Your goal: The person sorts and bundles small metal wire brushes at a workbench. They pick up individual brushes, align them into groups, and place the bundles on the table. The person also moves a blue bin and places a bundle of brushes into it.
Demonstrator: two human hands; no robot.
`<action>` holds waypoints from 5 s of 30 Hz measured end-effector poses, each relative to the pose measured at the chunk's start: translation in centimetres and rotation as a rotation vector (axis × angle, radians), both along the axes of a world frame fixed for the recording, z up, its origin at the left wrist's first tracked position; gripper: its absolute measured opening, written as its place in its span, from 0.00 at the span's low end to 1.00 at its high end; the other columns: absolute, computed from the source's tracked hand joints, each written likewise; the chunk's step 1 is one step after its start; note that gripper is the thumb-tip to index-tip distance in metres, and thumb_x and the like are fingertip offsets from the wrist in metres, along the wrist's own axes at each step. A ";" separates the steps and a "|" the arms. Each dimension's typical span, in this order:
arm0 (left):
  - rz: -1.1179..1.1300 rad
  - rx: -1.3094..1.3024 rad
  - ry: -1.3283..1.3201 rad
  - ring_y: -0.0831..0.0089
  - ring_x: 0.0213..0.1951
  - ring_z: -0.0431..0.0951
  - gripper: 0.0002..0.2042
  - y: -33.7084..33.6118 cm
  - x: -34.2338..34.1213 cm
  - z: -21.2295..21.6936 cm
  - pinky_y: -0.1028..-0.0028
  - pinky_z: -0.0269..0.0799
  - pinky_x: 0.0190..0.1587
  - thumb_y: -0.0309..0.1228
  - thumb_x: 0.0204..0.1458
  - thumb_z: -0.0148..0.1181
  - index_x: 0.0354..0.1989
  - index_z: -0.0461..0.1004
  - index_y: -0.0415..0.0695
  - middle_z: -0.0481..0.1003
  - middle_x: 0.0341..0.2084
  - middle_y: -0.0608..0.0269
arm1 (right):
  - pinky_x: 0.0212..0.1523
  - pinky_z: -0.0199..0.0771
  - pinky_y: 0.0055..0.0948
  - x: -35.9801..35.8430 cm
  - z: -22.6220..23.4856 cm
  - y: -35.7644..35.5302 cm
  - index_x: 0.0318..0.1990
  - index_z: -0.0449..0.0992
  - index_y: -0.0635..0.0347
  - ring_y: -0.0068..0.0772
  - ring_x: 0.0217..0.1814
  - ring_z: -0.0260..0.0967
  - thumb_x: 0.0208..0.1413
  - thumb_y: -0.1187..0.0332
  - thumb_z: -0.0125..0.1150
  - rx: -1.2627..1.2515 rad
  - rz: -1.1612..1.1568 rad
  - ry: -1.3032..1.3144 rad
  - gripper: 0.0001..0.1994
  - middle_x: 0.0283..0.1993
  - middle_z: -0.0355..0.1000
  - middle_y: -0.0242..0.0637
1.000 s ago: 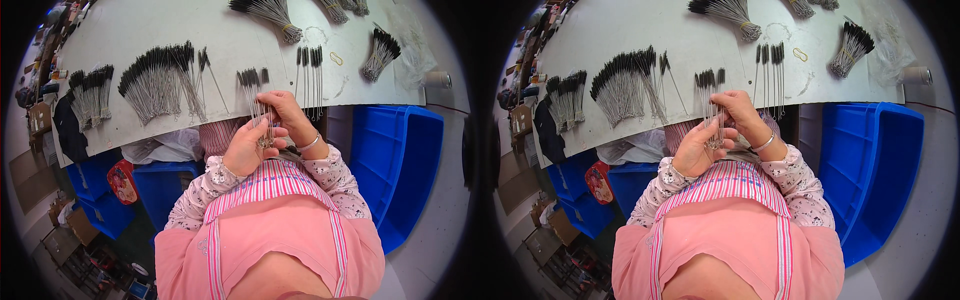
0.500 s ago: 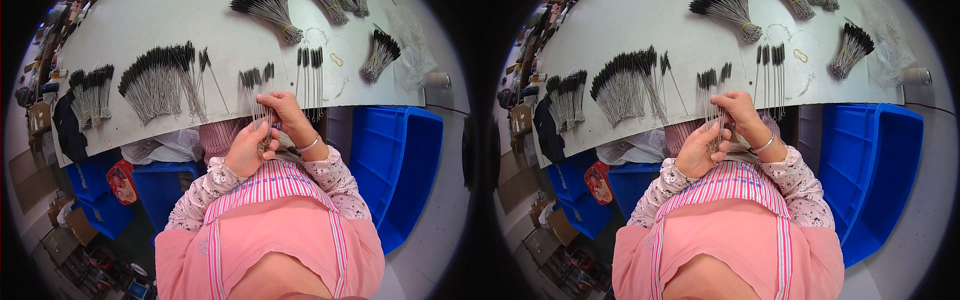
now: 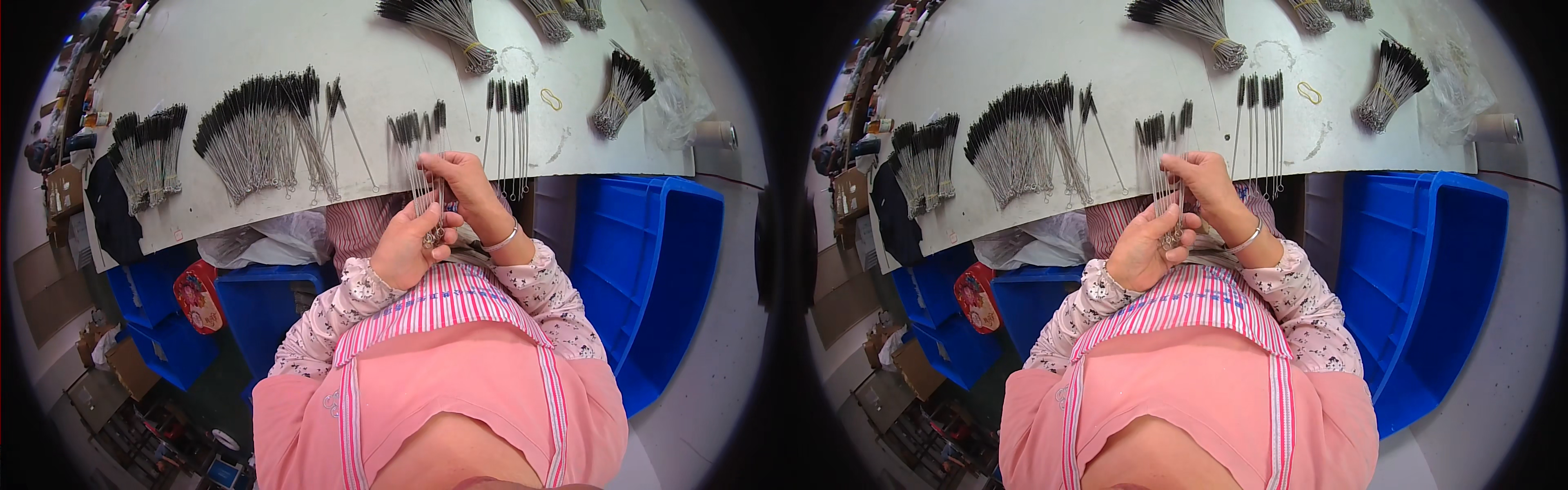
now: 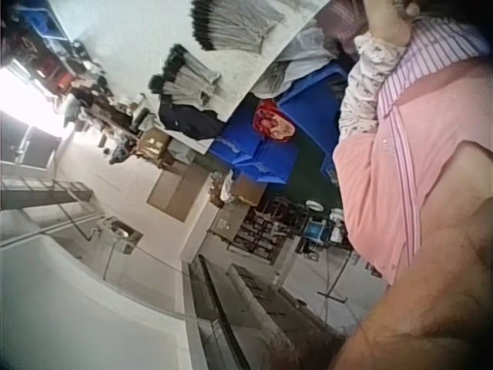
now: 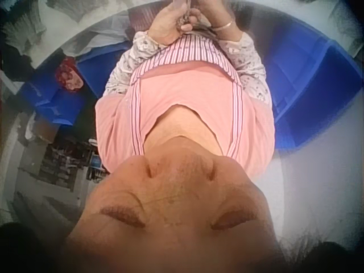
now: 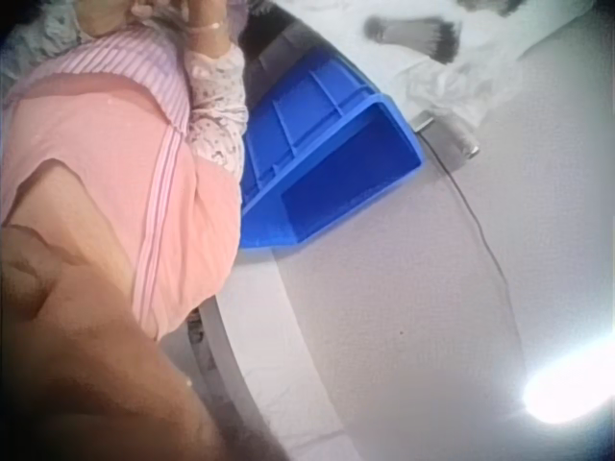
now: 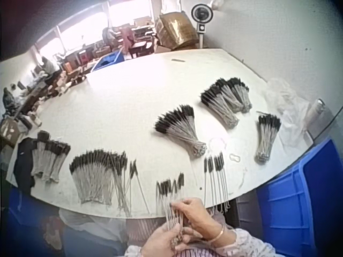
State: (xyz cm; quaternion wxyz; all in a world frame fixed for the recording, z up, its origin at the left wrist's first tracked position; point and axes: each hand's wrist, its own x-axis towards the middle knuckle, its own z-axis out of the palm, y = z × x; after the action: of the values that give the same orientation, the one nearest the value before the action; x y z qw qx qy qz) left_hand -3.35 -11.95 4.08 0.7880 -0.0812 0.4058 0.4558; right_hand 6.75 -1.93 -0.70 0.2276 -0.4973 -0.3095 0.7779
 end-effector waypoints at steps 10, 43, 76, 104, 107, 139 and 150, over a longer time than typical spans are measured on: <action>-0.042 0.020 0.011 0.75 0.32 0.74 0.09 0.2 -0.1 0.4 0.79 0.69 0.25 0.35 0.59 0.46 0.46 0.62 0.49 0.73 0.36 0.59 | 0.13 0.55 0.17 0.0 -0.4 0.1 0.22 0.74 0.65 0.19 0.12 0.59 0.45 0.69 0.58 -0.012 -0.029 0.022 0.08 0.17 0.66 0.31; -0.376 -0.217 2.475 0.54 0.50 0.62 0.48 3.6 -10.3 -3.4 0.57 0.57 0.51 0.64 0.36 0.56 0.57 0.55 0.33 0.62 0.50 0.47 | 0.35 0.74 0.36 -8.4 -1.3 8.9 0.42 0.65 0.71 0.49 0.34 0.71 0.44 0.77 0.54 1.408 0.285 -1.112 0.15 0.36 0.67 0.50; -0.348 -0.056 2.100 0.52 0.45 0.70 0.22 4.4 -14.7 -4.1 0.59 0.63 0.48 0.39 0.47 0.58 0.46 0.67 0.36 0.69 0.41 0.47 | 0.20 0.71 0.30 -17.7 -0.2 3.4 0.24 0.69 0.70 0.32 0.21 0.69 0.48 0.70 0.56 0.048 0.170 -0.003 0.10 0.22 0.69 0.41; 0.050 0.563 2.265 0.60 0.39 0.71 0.07 3.6 -20.1 -4.2 0.63 0.63 0.44 0.21 0.39 0.50 0.24 0.74 0.46 0.75 0.28 0.61 | 0.21 0.63 0.27 -23.7 -5.4 4.9 0.18 0.73 0.73 0.23 0.20 0.63 0.35 0.63 0.64 0.441 0.119 -0.121 0.16 0.17 0.68 0.36; -0.072 0.624 2.419 0.62 0.44 0.68 0.14 3.2 -20.2 -4.7 0.62 0.58 0.48 0.22 0.40 0.50 0.37 0.73 0.49 0.75 0.31 0.65 | 0.20 0.64 0.28 -22.7 -3.3 5.6 0.21 0.74 0.74 0.22 0.19 0.65 0.35 0.63 0.63 0.518 0.222 -0.240 0.16 0.17 0.69 0.38; -0.254 1.072 2.307 0.62 0.67 0.40 0.40 2.3 -15.2 1.2 0.56 0.31 0.65 0.41 0.39 0.64 0.63 0.53 0.53 0.47 0.65 0.57 | 0.29 0.75 0.25 -11.4 6.3 7.6 0.34 0.67 0.66 0.27 0.27 0.70 0.55 0.73 0.51 -0.353 0.444 0.484 0.05 0.31 0.70 0.38; 0.035 1.420 1.418 0.64 0.46 0.74 0.08 4.6 -10.9 4.7 0.63 0.58 0.57 0.21 0.39 0.62 0.30 0.74 0.44 0.77 0.36 0.62 | 0.08 0.60 0.28 -8.5 8.2 2.0 0.39 0.69 0.63 0.28 0.10 0.62 0.58 0.50 0.37 -0.396 0.479 0.277 0.23 0.24 0.69 0.36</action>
State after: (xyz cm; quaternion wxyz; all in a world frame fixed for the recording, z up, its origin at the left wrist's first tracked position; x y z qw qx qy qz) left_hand -14.23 -7.40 8.77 0.2233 0.6921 0.4143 0.5472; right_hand -1.74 0.12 7.51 -0.0226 -0.3345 -0.2267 0.9145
